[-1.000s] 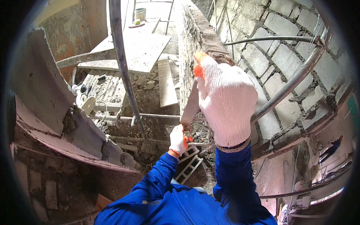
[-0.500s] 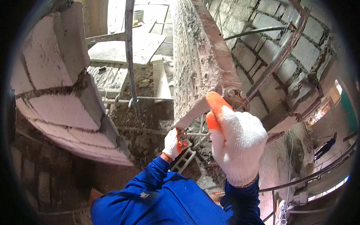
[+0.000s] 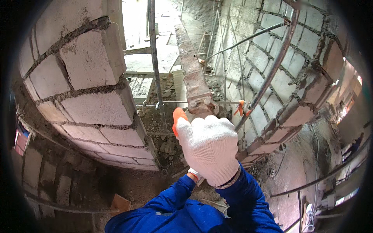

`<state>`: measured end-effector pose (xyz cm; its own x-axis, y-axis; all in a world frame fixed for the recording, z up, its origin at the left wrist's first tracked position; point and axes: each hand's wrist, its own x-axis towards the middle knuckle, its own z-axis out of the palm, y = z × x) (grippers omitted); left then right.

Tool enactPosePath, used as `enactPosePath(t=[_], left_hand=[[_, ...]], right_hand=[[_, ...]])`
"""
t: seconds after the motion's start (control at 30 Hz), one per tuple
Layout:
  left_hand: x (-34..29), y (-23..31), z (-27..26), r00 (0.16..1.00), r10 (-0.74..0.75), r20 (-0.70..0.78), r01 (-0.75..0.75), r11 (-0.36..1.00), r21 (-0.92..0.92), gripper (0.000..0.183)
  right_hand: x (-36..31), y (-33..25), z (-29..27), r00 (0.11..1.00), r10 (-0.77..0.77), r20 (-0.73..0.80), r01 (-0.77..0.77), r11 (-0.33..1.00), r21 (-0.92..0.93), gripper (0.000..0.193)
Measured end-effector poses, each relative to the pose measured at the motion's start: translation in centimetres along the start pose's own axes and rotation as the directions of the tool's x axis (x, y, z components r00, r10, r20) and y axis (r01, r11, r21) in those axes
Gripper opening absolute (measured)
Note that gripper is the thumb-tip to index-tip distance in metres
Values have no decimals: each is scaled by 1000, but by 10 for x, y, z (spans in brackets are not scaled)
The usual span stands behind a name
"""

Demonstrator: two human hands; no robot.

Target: The person moves a long wooden plank and several concrete blocks around a construction site. They lift and reposition the plank, then pick up and carry blocks, placing them on a scaffold platform.

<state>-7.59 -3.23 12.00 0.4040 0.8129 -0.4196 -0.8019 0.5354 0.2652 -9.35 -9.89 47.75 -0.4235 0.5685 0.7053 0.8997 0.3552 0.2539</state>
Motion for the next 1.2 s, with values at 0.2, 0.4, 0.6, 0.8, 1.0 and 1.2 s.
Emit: enactPosePath(t=[0.2, 0.4, 0.6, 0.8, 1.0, 1.2], left_hand=[[0, -28, -30, 986, -9, 169, 1, 999, 47, 31], [-21, -34, -30, 940, -307, 150, 313, 950, -17, 32], [-35, -33, -13, 952, -292, 88, 289, 956, 44, 29], [-39, -26, 0, 944, -322, 74, 325, 945, -29, 32], [-47, -20, 7, 958, -279, 74, 273, 959, 77, 43], [-66, -63, -15, 929, -340, 145, 302, 925, 232, 50]], right_hand=[[-23, -12, -26, 999, 49, 18, -48, 999, -19, 24], [-12, -36, -44, 975, 17, 219, -6, 999, -50, 21], [-11, -28, -54, 994, -31, 108, 31, 999, 9, 17], [-25, 3, -57, 992, 34, 119, -31, 999, -24, 39], [-31, 24, -51, 998, -41, -38, 42, 999, 25, 20], [-70, 32, -104, 999, -1, -49, 1, 1000, 3, 17]])
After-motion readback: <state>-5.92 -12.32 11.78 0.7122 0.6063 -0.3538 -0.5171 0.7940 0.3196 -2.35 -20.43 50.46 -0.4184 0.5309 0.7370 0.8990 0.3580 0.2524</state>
